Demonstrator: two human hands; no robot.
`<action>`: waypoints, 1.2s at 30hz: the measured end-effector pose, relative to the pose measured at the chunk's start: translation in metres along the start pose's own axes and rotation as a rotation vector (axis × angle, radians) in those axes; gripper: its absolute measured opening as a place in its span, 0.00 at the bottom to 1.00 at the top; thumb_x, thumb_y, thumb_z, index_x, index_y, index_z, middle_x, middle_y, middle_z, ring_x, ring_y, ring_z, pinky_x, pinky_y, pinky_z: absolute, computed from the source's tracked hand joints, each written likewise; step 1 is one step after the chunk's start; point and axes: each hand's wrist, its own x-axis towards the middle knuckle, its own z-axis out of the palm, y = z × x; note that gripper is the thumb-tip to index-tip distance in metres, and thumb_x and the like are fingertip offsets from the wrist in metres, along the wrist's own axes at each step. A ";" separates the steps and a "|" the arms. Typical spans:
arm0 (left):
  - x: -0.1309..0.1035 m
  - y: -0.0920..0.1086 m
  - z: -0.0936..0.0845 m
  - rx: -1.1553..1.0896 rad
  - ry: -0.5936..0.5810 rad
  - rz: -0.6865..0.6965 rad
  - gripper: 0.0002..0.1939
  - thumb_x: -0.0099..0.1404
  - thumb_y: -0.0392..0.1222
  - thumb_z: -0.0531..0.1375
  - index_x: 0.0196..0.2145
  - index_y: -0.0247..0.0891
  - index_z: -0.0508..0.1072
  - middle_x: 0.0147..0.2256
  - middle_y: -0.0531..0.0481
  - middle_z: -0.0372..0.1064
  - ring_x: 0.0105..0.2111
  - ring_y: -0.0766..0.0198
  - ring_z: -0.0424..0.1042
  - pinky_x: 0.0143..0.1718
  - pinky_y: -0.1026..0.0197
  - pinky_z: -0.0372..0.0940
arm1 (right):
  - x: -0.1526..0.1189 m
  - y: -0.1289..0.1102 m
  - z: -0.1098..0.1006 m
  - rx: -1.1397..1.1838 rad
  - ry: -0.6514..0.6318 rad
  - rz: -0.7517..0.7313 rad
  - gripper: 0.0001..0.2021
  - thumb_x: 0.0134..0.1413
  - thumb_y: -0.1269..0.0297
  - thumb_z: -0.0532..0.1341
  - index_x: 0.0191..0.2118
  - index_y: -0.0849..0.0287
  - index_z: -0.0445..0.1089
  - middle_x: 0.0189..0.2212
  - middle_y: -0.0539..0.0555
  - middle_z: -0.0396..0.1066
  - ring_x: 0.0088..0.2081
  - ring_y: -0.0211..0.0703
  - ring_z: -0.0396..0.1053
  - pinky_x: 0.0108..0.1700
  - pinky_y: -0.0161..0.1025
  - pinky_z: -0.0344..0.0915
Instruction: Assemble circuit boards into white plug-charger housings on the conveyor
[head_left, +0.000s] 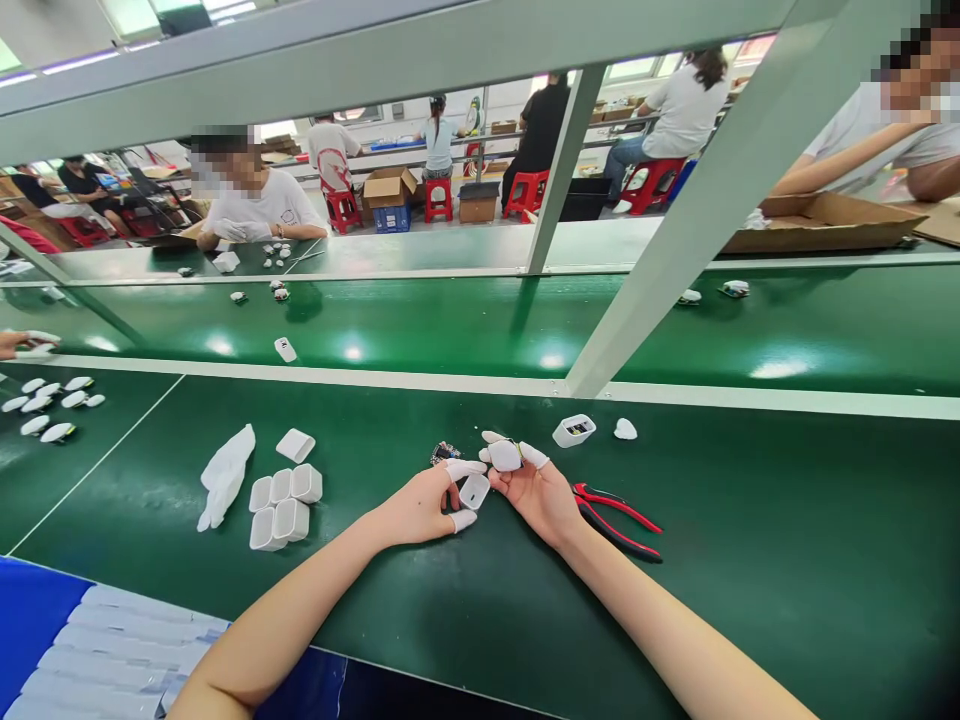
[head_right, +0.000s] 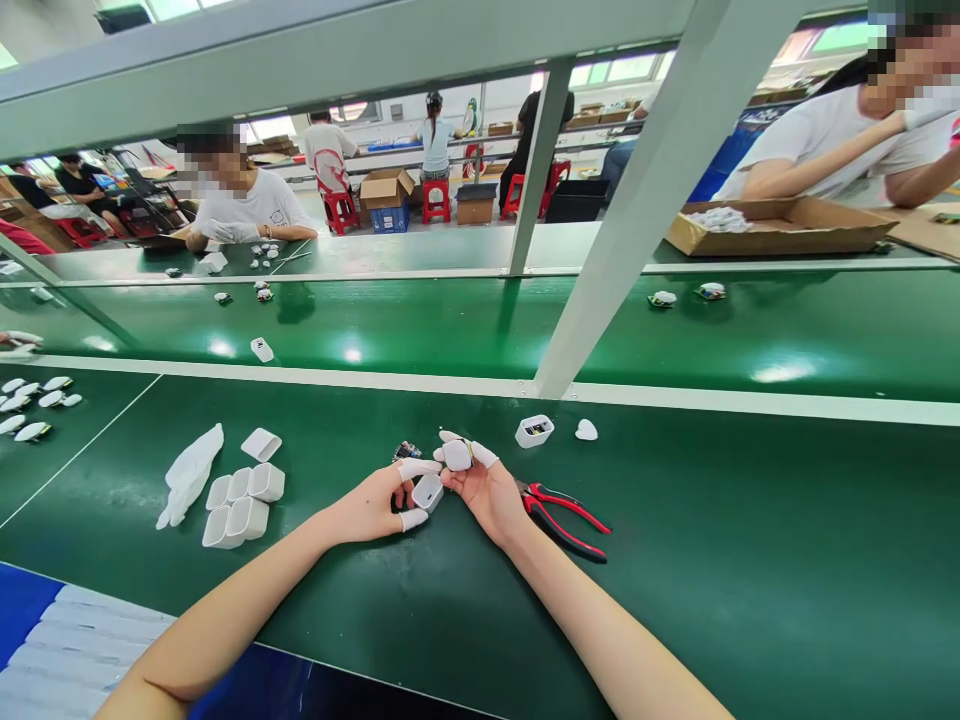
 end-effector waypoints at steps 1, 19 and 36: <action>0.001 0.000 0.001 -0.003 0.016 -0.035 0.30 0.58 0.41 0.61 0.58 0.47 0.60 0.30 0.55 0.64 0.28 0.65 0.64 0.31 0.63 0.63 | -0.001 0.000 0.000 -0.017 0.005 -0.020 0.16 0.53 0.57 0.60 0.45 0.60 0.74 0.35 0.53 0.77 0.29 0.38 0.70 0.40 0.37 0.70; 0.005 -0.013 0.020 0.227 0.300 0.043 0.27 0.57 0.44 0.63 0.54 0.41 0.64 0.47 0.45 0.70 0.46 0.54 0.69 0.49 0.51 0.66 | 0.001 -0.001 -0.002 -0.164 -0.034 -0.063 0.20 0.47 0.60 0.66 0.49 0.52 0.72 0.43 0.55 0.76 0.46 0.46 0.70 0.51 0.44 0.62; 0.006 -0.017 0.020 0.191 0.303 -0.009 0.29 0.57 0.43 0.64 0.56 0.43 0.63 0.46 0.45 0.69 0.46 0.54 0.70 0.49 0.50 0.67 | 0.003 -0.008 -0.008 -0.154 -0.099 -0.044 0.21 0.43 0.66 0.66 0.48 0.51 0.73 0.47 0.54 0.74 0.48 0.47 0.68 0.54 0.48 0.60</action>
